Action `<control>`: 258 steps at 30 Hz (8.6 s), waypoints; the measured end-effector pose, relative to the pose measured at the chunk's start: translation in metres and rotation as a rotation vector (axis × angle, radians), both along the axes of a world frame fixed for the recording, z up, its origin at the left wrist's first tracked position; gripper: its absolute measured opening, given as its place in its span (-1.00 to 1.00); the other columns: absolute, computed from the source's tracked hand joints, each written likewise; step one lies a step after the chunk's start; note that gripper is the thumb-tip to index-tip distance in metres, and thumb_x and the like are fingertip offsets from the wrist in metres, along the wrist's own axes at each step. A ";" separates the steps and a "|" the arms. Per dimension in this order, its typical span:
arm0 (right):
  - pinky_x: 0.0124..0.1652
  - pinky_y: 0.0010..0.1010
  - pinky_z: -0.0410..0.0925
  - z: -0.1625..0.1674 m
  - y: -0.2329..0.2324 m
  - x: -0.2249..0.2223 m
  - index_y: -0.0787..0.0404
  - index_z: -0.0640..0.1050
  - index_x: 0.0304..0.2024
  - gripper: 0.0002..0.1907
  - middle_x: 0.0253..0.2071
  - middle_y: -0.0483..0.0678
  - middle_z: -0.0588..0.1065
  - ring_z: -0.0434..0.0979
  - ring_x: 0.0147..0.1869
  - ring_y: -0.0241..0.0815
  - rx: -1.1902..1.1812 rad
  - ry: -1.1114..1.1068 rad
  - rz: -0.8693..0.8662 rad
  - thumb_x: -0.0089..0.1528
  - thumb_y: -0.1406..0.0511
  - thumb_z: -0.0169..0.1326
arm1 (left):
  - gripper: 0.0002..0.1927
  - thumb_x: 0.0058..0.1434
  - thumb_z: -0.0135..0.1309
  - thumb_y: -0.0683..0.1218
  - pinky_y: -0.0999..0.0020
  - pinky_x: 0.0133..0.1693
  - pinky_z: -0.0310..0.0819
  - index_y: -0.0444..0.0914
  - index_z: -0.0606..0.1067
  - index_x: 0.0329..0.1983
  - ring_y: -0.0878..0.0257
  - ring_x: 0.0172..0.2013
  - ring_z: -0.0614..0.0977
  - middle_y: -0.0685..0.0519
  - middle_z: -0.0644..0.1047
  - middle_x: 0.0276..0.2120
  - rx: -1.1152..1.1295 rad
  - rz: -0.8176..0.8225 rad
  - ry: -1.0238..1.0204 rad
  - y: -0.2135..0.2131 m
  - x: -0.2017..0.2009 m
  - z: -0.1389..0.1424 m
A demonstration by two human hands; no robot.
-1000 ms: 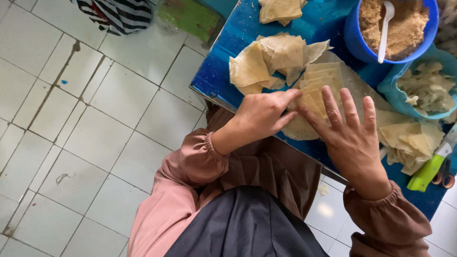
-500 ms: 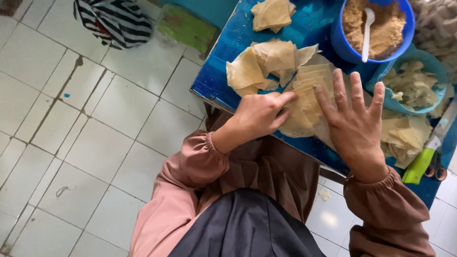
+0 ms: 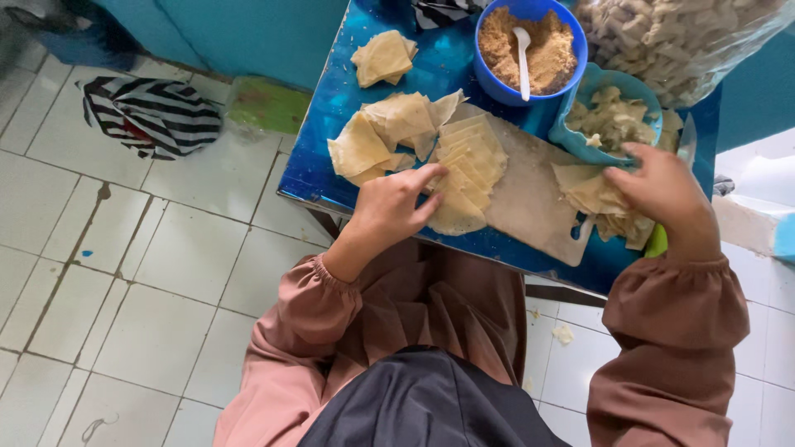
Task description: The person sits at a blue table folding thin square pastry wrappers. They take a wrapper, spoon a brown filling from a blue bowl onto it, fold the wrapper over the filling into a closed parcel, and set the finished parcel with a growing stack of completed ones on the cutting board.
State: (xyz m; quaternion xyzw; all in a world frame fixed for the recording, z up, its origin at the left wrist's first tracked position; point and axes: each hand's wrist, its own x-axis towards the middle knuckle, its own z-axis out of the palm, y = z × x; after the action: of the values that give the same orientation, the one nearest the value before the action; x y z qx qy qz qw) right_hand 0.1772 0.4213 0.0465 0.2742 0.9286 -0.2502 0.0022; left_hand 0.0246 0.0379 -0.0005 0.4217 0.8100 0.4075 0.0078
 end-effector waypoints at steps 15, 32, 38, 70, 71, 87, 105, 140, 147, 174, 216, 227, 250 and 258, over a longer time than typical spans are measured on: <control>-0.47 -0.26 0.32 -0.015 0.035 -0.035 0.37 0.62 -0.10 -0.73 -0.51 0.08 0.54 0.48 -0.51 -0.15 -0.068 -0.208 -0.036 0.16 0.36 0.26 | -0.67 0.25 0.13 0.07 0.17 -0.35 0.55 0.00 0.52 0.08 0.10 -0.28 0.71 0.07 0.67 -0.26 0.022 0.005 -0.026 -0.001 0.003 0.001; -0.22 -0.49 0.33 0.037 -0.072 0.030 0.24 0.52 0.19 -0.70 -0.08 0.07 0.40 0.44 -0.17 -0.22 0.111 0.383 0.180 0.41 0.48 0.14 | -0.63 0.24 0.13 0.08 0.10 -0.37 0.53 -0.03 0.50 0.10 0.02 -0.31 0.68 0.01 0.66 -0.29 0.003 0.017 0.011 -0.004 -0.002 -0.013; 0.41 -0.06 0.16 0.022 -0.170 -0.026 0.06 0.55 0.33 -0.33 0.53 0.21 0.20 0.23 0.56 0.18 0.610 0.267 0.627 0.19 0.57 0.02 | -0.62 0.23 0.13 0.08 0.11 -0.37 0.53 -0.05 0.50 0.11 0.02 -0.31 0.69 0.01 0.66 -0.30 0.026 -0.001 0.001 -0.005 -0.003 -0.013; 0.23 -0.24 0.26 -0.001 -0.166 -0.060 -0.08 0.49 0.44 -0.42 0.47 0.06 0.32 0.41 0.28 -0.02 1.121 0.185 0.677 0.35 0.31 0.03 | -0.74 0.19 0.20 0.02 0.04 -0.30 0.55 -0.09 0.50 -0.08 -0.01 -0.19 0.65 -0.02 0.50 -0.20 -0.036 0.064 0.018 0.062 -0.059 -0.030; 0.18 -0.29 0.27 -0.003 -0.166 -0.059 -0.08 0.50 0.42 -0.44 0.44 0.05 0.34 0.43 0.21 -0.06 1.182 0.171 0.659 0.34 0.31 0.04 | -0.74 0.18 0.20 0.03 0.03 -0.29 0.55 -0.07 0.50 -0.08 -0.01 -0.18 0.65 -0.01 0.50 -0.20 -0.028 0.065 0.004 0.063 -0.058 -0.033; -0.18 -0.26 0.23 0.006 -0.175 -0.087 0.02 0.46 0.39 -0.30 0.09 0.02 0.38 0.38 -0.09 -0.07 1.078 0.113 0.626 0.14 0.33 0.05 | -0.73 0.19 0.19 0.04 0.02 -0.30 0.54 -0.05 0.49 -0.07 0.00 -0.18 0.66 0.04 0.52 -0.22 -0.015 0.078 -0.045 0.056 -0.055 -0.023; 0.40 0.17 0.03 0.005 -0.131 -0.028 0.39 0.29 0.48 -0.29 0.56 0.25 0.07 0.06 0.59 0.29 0.722 0.180 0.113 0.23 0.48 -0.13 | -0.75 0.26 0.15 0.02 0.04 -0.34 0.53 -0.05 0.51 -0.01 -0.03 -0.23 0.64 0.03 0.52 -0.22 -0.027 0.076 -0.078 0.047 -0.054 0.002; 0.03 -0.06 0.18 -0.027 -0.086 0.000 0.15 0.67 -0.23 -0.87 -0.02 -0.03 0.38 0.34 0.14 0.09 0.760 0.196 -0.016 0.21 0.30 0.35 | -0.74 0.30 0.15 -0.02 0.04 -0.33 0.52 -0.06 0.51 0.04 -0.01 -0.24 0.64 0.03 0.52 -0.22 -0.024 0.046 -0.074 0.048 -0.053 0.007; 0.17 -0.11 0.26 -0.016 -0.075 0.008 0.20 0.67 -0.02 -0.89 -0.03 -0.02 0.37 0.36 0.15 0.02 0.361 0.503 -0.106 0.39 0.39 0.22 | -0.75 0.30 0.15 0.00 0.07 -0.32 0.53 -0.05 0.51 0.03 -0.02 -0.24 0.64 0.04 0.52 -0.21 -0.001 0.041 -0.067 0.048 -0.056 0.005; 0.28 -0.11 0.16 0.009 -0.184 -0.072 -0.02 0.49 0.39 -0.28 0.35 0.10 0.31 0.29 0.36 0.10 0.687 0.191 0.618 0.14 0.43 0.09 | -0.86 0.29 0.13 -0.03 0.06 -0.32 0.51 -0.10 0.48 -0.13 -0.03 -0.22 0.62 0.01 0.48 -0.24 0.097 -0.052 -0.060 0.036 -0.057 -0.002; 0.41 0.07 0.02 0.011 -0.140 0.000 0.21 0.62 0.06 -0.66 0.36 0.22 0.35 0.20 0.51 0.29 0.816 0.198 0.262 0.27 0.54 0.06 | -0.89 0.28 0.08 -0.12 0.10 -0.28 0.53 -0.10 0.48 -0.13 0.02 -0.16 0.62 0.04 0.50 -0.21 0.050 -0.099 -0.067 0.037 -0.057 -0.004; 0.09 -0.22 0.30 0.005 -0.199 -0.028 0.17 0.60 0.05 -0.68 -0.04 -0.05 0.46 0.48 0.07 -0.04 0.388 0.400 0.900 0.22 0.37 0.23 | -0.77 0.18 0.15 -0.14 0.10 -0.16 0.52 -0.21 0.38 -0.14 -0.06 -0.13 0.58 -0.04 0.46 -0.21 0.047 -0.003 -0.095 0.013 -0.029 0.008; 0.17 -0.19 0.27 0.007 -0.199 -0.031 0.21 0.49 0.18 -0.61 0.10 0.02 0.45 0.45 0.18 0.00 0.306 0.479 0.758 0.30 0.50 0.15 | -0.85 0.21 0.19 -0.02 0.06 -0.26 0.52 -0.15 0.49 -0.27 -0.02 -0.24 0.61 -0.01 0.45 -0.27 0.035 0.115 -0.042 0.016 -0.017 -0.012; 0.06 -0.23 0.31 -0.018 -0.215 -0.035 0.26 0.47 0.16 -0.59 -0.11 -0.01 0.60 0.58 -0.01 -0.06 0.365 0.578 0.902 0.28 0.51 0.22 | -0.87 0.15 0.21 -0.02 0.09 -0.28 0.53 -0.11 0.51 -0.32 0.02 -0.25 0.63 0.04 0.48 -0.29 0.010 0.092 -0.124 0.018 -0.021 -0.016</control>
State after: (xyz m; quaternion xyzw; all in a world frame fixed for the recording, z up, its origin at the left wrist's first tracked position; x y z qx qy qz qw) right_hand 0.1421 0.2065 0.0281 -0.2333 0.9449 -0.1249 -0.1928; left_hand 0.0032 0.0556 -0.0170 0.3581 0.8243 0.4369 0.0373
